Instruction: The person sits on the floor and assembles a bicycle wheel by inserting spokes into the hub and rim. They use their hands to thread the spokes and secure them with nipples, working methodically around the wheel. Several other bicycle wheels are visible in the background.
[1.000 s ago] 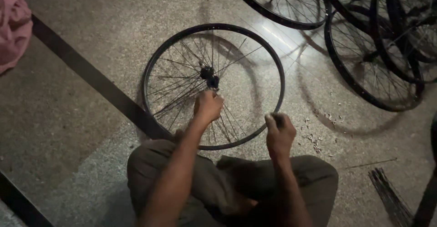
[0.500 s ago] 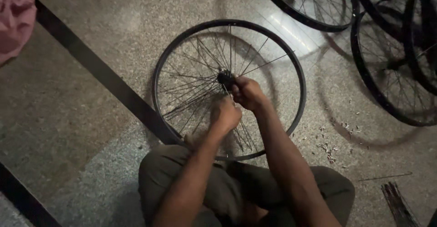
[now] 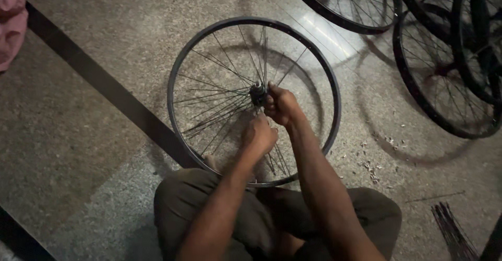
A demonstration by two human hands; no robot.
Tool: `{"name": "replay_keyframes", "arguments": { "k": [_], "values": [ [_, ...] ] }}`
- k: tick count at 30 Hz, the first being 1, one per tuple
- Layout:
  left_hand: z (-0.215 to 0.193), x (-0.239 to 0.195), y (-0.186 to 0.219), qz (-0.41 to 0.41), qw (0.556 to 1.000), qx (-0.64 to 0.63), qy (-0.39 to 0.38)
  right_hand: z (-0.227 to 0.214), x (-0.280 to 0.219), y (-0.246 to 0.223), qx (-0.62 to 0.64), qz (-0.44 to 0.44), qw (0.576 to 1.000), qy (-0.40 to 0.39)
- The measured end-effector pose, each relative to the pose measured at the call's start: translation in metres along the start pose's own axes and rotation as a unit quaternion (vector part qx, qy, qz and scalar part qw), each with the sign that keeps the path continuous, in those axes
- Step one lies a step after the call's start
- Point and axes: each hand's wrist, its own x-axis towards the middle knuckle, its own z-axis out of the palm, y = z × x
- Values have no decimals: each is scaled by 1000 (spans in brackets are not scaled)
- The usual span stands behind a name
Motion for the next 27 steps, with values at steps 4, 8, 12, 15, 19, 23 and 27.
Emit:
{"name": "replay_keyframes", "arguments": {
  "k": [4, 8, 12, 15, 19, 23, 27],
  "values": [
    [-1, -3, 3, -7, 999, 23, -31, 2, -10, -3, -7, -1, 999, 39],
    [0, -6, 1, -6, 999, 13, -34, 3, -17, 8, 10, -64, 994, 86],
    [9, -4, -1, 6, 1000, 1, -14, -8, -21, 24, 87, -146, 983, 67],
    [15, 1, -7, 19, 1000, 20, 6, -20, -23, 33, 122, -234, 963, 45],
    [22, 3, -14, 28, 999, 20, 10, -29, -71, 40, 204, -326, 899, 210],
    [24, 4, -12, 33, 998, 53, 10, -13, -176, 89, 66, -393, 858, 325],
    [37, 3, -6, 3, 999, 44, -26, -2, -237, 141, -233, -286, 817, 443]
  ]
}}
